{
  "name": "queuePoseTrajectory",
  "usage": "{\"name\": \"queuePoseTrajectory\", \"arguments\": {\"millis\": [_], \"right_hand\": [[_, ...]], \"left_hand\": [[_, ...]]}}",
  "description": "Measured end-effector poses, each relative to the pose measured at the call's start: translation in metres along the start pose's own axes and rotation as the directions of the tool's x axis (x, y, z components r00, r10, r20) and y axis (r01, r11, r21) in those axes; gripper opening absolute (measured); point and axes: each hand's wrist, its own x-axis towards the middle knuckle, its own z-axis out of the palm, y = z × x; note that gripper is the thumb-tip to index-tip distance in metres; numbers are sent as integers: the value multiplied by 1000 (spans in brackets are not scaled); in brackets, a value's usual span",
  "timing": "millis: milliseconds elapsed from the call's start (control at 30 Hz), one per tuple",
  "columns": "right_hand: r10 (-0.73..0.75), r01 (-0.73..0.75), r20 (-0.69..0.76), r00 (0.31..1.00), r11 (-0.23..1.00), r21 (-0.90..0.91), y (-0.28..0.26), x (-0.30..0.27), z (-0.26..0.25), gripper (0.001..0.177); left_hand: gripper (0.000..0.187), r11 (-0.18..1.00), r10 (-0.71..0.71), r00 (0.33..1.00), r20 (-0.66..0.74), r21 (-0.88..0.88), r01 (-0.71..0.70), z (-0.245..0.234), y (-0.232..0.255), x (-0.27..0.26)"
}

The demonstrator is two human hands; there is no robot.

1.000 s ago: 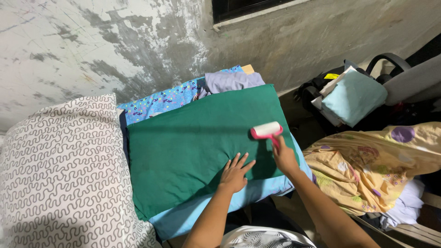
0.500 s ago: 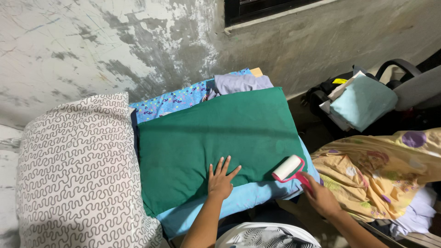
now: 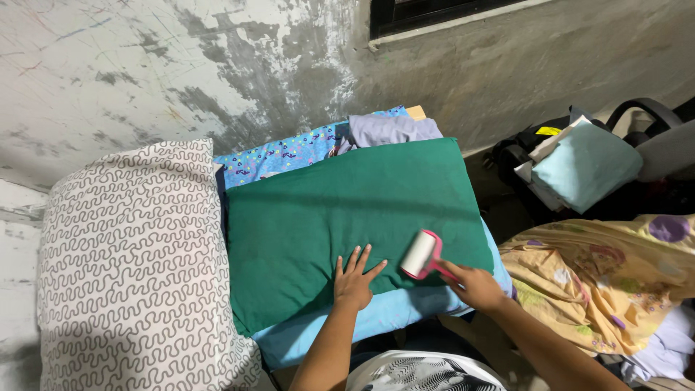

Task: The person cleans a pillow by rolling a lint roller across its surface while holding it in place by hand.

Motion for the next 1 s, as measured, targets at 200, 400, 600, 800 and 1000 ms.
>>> {"name": "queuePoseTrajectory", "arguments": {"millis": [200, 400, 600, 800, 1000], "right_hand": [[136, -85, 192, 972, 964, -253, 67, -73, -36, 57], [-361, 424, 291, 886, 885, -191, 49, -6, -35, 49], [-491, 518, 211, 846, 850, -97, -41, 30, 6, 36], [-291, 315, 148, 945, 930, -187, 31, -15, -25, 48], [-237, 260, 133, 962, 946, -193, 34, -21, -10, 58]], "left_hand": [[90, 999, 7, 1000, 23, -39, -6, -4, -2, -3], [83, 996, 30, 999, 22, -87, -28, -1, -7, 0], [75, 1000, 1, 1000, 20, -27, -1, 7, -8, 6], [90, 997, -5, 999, 40, -79, 8, -3, -3, 1], [93, 995, 2, 1000, -7, -95, -3, -2, -3, -3]]}}
